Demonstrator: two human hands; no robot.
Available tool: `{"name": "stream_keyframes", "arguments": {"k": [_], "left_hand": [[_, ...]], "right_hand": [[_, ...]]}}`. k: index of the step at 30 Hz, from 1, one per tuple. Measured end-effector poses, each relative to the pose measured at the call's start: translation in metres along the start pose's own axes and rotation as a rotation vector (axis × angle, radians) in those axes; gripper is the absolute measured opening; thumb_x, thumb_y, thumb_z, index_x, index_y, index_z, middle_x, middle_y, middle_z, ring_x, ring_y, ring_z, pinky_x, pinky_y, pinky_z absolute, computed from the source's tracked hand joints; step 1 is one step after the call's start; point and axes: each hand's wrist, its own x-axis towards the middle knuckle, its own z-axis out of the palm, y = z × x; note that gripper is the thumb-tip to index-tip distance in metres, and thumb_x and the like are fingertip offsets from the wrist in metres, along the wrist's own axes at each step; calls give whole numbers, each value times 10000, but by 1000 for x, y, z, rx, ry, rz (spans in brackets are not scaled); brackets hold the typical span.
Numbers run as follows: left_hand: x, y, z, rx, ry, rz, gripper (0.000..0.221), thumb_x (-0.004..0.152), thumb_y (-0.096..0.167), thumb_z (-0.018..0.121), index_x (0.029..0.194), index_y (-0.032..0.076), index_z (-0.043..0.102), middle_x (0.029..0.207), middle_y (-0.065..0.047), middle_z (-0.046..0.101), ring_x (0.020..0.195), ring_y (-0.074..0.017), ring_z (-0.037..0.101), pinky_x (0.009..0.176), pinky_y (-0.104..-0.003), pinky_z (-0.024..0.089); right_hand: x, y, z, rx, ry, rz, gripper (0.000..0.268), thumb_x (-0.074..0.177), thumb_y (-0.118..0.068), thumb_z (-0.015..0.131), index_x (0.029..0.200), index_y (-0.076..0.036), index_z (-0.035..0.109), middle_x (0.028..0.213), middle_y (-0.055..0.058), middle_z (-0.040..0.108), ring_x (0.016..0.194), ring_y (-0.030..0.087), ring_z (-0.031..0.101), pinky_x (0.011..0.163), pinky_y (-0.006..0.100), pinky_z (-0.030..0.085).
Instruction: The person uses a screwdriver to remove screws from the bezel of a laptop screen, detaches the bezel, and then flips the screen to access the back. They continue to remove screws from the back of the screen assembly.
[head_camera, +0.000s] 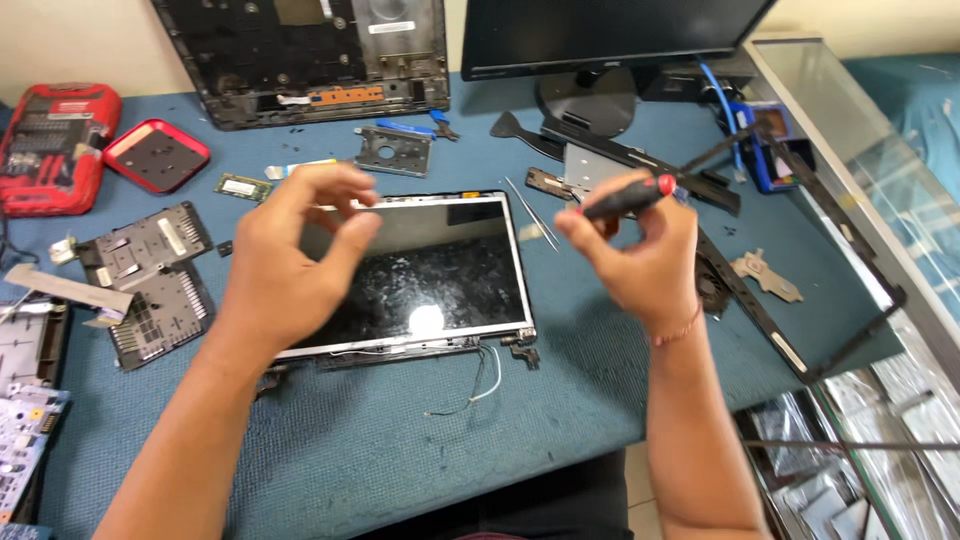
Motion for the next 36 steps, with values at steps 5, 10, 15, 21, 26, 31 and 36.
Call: {"name": "stream_keyframes", "arguments": {"k": [5, 10, 15, 21, 26, 31, 36], "left_hand": [[-44, -85, -27, 166, 132, -302, 243, 971, 36, 736, 1201, 72, 668, 1022, -102, 732, 897, -256, 689, 811, -347, 543], [-64, -123, -37, 490, 110, -320, 285, 911, 121, 818, 1164, 71, 697, 1017, -117, 724, 950, -323, 697, 825, -409, 562], [-64, -128, -28, 639, 103, -289, 284, 896, 161, 768, 1164, 111, 689, 1068, -131, 680, 1037, -373, 680, 947, -466, 524], [-50, -92, -37, 313, 91, -638, 307, 977, 126, 648, 1271, 45, 613, 1221, -246, 638, 1233, -464, 624, 1022, -533, 522], [-47, -90, -44, 200, 149, -652, 315, 963, 97, 654, 1260, 8, 597, 1215, -271, 629, 1197, -491, 632, 965, -536, 555], [-45, -84, -44, 230, 177, -663, 330, 918, 112, 712, 1222, 36, 612, 1163, -239, 657, 1072, -451, 707, 838, -493, 617], [-54, -104, -42, 354, 163, -592, 367, 849, 141, 771, 1186, 71, 642, 1100, -189, 687, 955, -377, 752, 701, -411, 655]], "right_hand": [[40, 39, 26, -68, -106, -71, 181, 913, -159, 890, 994, -133, 730, 755, 4, 695, 662, 163, 663, 753, 271, 526], [13, 81, 58, -3, -119, -29, 157, 955, -26, 785, 1084, -109, 754, 974, 88, 774, 959, 275, 753, 894, 366, 552], [8, 92, 70, -140, -270, -75, 206, 997, 81, 588, 1095, -64, 697, 1142, 188, 735, 1144, 421, 680, 1007, 486, 513], [-2, 93, 91, -106, -311, 79, 79, 1025, -7, 583, 1072, -59, 549, 1301, 231, 696, 1137, 451, 670, 969, 563, 499], [-7, 81, 98, -67, -308, 129, 66, 1026, -25, 561, 1073, -57, 527, 1338, 223, 684, 1203, 439, 651, 1018, 546, 482], [-6, 89, 96, -15, -311, 177, 77, 1053, -58, 541, 1118, -59, 500, 1320, 219, 687, 1201, 421, 666, 1025, 537, 479], [-8, 91, 94, -72, -354, 192, 157, 1034, -83, 603, 1162, -59, 517, 1325, 222, 685, 1208, 443, 651, 1008, 551, 476]]}}
